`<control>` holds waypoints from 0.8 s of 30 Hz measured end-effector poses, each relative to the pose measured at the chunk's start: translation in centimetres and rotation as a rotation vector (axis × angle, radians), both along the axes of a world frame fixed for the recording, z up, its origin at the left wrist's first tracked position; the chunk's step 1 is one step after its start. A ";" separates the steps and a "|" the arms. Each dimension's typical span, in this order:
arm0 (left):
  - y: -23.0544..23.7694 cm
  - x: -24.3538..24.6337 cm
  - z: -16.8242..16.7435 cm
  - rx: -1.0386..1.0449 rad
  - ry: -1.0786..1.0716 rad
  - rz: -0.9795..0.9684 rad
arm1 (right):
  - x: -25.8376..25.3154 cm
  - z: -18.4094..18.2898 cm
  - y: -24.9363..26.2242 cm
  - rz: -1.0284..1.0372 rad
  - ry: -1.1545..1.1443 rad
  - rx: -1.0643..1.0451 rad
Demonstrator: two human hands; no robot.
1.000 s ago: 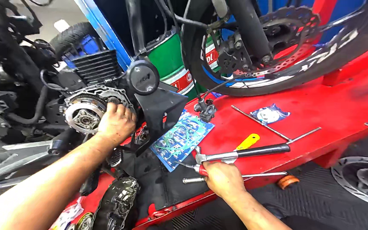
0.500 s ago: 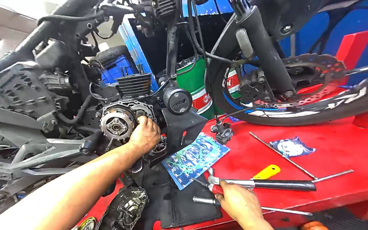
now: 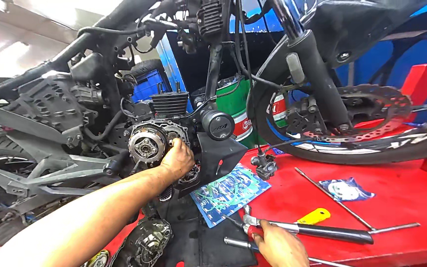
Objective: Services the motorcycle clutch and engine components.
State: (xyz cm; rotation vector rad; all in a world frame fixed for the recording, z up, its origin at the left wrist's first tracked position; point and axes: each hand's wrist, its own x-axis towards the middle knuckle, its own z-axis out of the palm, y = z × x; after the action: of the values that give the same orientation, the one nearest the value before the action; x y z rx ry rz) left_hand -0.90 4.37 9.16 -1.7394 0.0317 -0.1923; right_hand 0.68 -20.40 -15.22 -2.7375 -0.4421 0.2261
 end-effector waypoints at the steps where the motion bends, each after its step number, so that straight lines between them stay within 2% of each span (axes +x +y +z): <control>1: -0.1 0.0 0.0 -0.004 0.003 0.015 | 0.0 -0.1 -0.1 0.000 -0.001 0.005; 13: -0.8 -0.2 0.6 -0.142 0.024 0.116 | -0.6 0.3 -0.4 0.018 -0.062 0.053; 16: -0.7 -0.4 0.8 -0.190 0.006 0.081 | -1.2 0.2 -0.2 0.023 -0.215 0.137; 20: -0.5 -0.8 1.3 -0.369 -0.009 0.070 | -2.3 0.1 0.4 0.116 -0.473 0.302; 24: -0.9 -1.3 1.7 -0.472 0.044 0.104 | -3.4 0.1 1.7 0.175 -0.593 0.371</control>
State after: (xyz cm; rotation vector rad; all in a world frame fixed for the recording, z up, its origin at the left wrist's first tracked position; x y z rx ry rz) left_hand -2.16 3.50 10.89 -2.2098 -0.0775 -0.0876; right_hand -2.76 -18.68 -15.12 -2.3554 -0.7883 -0.5848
